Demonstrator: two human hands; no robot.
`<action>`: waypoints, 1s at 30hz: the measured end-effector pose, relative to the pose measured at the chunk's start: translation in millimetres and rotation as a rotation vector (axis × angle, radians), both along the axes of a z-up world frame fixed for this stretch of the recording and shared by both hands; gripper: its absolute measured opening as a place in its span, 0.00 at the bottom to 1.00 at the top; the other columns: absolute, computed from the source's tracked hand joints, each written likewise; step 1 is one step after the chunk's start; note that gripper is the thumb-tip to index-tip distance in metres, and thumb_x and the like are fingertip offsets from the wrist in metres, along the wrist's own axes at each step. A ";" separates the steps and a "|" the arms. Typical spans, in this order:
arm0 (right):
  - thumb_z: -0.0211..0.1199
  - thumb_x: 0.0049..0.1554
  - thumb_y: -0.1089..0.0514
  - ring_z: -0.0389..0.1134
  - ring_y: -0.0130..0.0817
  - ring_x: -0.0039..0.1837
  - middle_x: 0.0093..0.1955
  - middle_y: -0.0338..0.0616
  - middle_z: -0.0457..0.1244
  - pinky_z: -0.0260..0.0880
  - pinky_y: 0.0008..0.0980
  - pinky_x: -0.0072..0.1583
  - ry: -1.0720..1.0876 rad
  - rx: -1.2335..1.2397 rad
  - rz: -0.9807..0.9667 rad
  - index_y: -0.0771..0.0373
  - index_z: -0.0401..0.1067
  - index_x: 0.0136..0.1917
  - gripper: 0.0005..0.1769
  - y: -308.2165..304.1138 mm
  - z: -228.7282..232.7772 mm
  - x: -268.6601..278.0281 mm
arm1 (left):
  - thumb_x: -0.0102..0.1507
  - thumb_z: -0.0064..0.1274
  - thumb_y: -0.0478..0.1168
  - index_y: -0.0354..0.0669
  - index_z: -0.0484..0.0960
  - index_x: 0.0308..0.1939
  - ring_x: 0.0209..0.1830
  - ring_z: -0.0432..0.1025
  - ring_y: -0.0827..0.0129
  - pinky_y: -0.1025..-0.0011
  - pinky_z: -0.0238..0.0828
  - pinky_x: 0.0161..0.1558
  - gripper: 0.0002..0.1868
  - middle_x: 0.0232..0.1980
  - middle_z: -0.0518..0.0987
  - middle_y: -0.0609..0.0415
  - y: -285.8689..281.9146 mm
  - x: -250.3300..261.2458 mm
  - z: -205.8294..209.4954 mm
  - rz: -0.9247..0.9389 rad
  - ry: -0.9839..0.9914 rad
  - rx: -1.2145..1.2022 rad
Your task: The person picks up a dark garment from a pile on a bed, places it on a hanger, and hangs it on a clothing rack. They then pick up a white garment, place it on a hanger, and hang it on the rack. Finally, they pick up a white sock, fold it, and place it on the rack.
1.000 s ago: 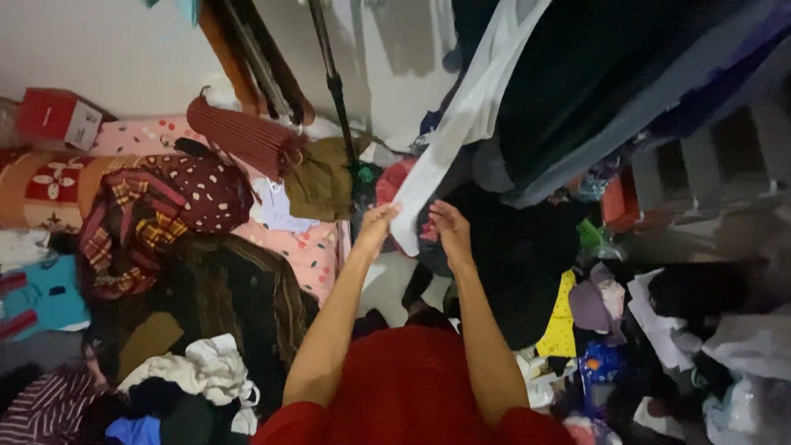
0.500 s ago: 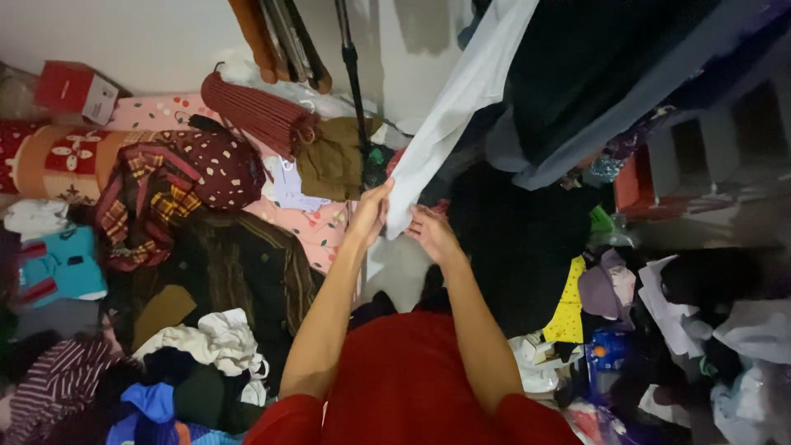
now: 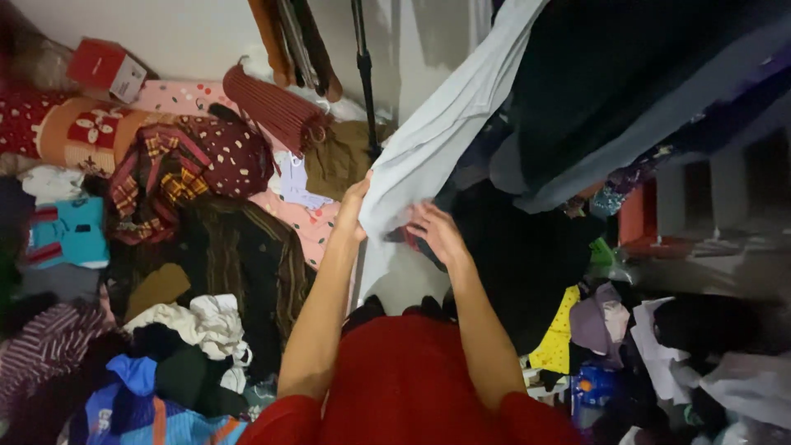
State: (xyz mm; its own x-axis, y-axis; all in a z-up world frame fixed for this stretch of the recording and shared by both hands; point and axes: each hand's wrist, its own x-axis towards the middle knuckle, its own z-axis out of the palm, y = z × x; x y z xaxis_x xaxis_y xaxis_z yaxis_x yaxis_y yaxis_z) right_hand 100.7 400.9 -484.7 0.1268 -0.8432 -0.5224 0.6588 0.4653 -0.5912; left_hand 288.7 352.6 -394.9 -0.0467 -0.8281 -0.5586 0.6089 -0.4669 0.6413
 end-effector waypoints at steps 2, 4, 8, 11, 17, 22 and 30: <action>0.64 0.56 0.58 0.63 0.52 0.63 0.60 0.53 0.63 0.62 0.56 0.63 0.075 0.010 0.001 0.59 0.67 0.59 0.18 -10.9 13.7 -6.0 | 0.59 0.60 0.43 0.40 0.81 0.31 0.21 0.74 0.70 0.73 0.73 0.25 0.10 0.26 0.77 0.53 -3.7 4.9 -6.5 -0.082 0.023 -0.042; 0.63 0.57 0.58 0.61 0.51 0.66 0.61 0.51 0.60 0.60 0.56 0.65 0.096 0.002 0.003 0.59 0.61 0.64 0.24 -23.2 -4.7 -14.6 | 0.59 0.60 0.43 0.40 0.81 0.31 0.22 0.74 0.69 0.73 0.73 0.26 0.10 0.26 0.77 0.53 -5.8 4.5 -4.4 -0.053 0.017 -0.037; 0.68 0.54 0.59 0.51 0.56 0.74 0.71 0.52 0.51 0.49 0.66 0.69 0.135 0.016 -0.054 0.56 0.42 0.77 0.47 -50.7 -63.4 -28.7 | 0.59 0.59 0.44 0.40 0.81 0.32 0.23 0.75 0.68 0.72 0.73 0.28 0.10 0.28 0.77 0.52 6.6 24.3 -2.7 0.028 0.004 -0.033; 0.64 0.57 0.59 0.44 0.55 0.77 0.74 0.50 0.49 0.41 0.65 0.71 0.138 -0.006 -0.036 0.53 0.38 0.79 0.47 -69.0 -74.2 -27.0 | 0.59 0.59 0.44 0.40 0.81 0.33 0.24 0.75 0.67 0.72 0.74 0.29 0.11 0.29 0.78 0.51 12.2 39.0 -1.0 0.104 -0.002 -0.032; 0.61 0.57 0.62 0.40 0.53 0.79 0.75 0.51 0.45 0.30 0.66 0.72 0.080 -0.084 0.132 0.45 0.41 0.79 0.44 -55.8 26.8 3.2 | 0.60 0.58 0.45 0.39 0.81 0.35 0.27 0.76 0.65 0.70 0.74 0.31 0.12 0.31 0.78 0.50 28.7 54.7 1.7 0.267 0.002 -0.023; 0.70 0.50 0.62 0.66 0.38 0.54 0.48 0.38 0.64 0.59 0.47 0.61 0.048 -0.076 0.101 0.54 0.73 0.53 0.16 -54.4 -28.2 -22.3 | 0.60 0.58 0.46 0.39 0.81 0.36 0.29 0.76 0.64 0.69 0.75 0.33 0.12 0.33 0.79 0.49 34.5 66.6 5.7 0.334 0.008 -0.018; 0.70 0.48 0.66 0.72 0.45 0.48 0.44 0.49 0.69 0.67 0.49 0.58 0.000 -0.078 -0.047 0.60 0.78 0.43 0.08 -11.6 57.2 -104.7 | 0.60 0.57 0.47 0.39 0.82 0.38 0.31 0.77 0.62 0.68 0.75 0.36 0.14 0.36 0.79 0.47 18.5 52.0 12.3 0.300 0.033 0.005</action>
State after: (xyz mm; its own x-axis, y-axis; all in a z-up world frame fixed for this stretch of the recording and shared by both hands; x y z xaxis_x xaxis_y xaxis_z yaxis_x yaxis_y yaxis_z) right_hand -4.0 389.3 -427.5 0.0861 -0.8863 -0.4551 0.6786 0.3866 -0.6246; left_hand 340.7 371.1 -382.6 0.1819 -0.8050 -0.5647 0.7405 -0.2657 0.6173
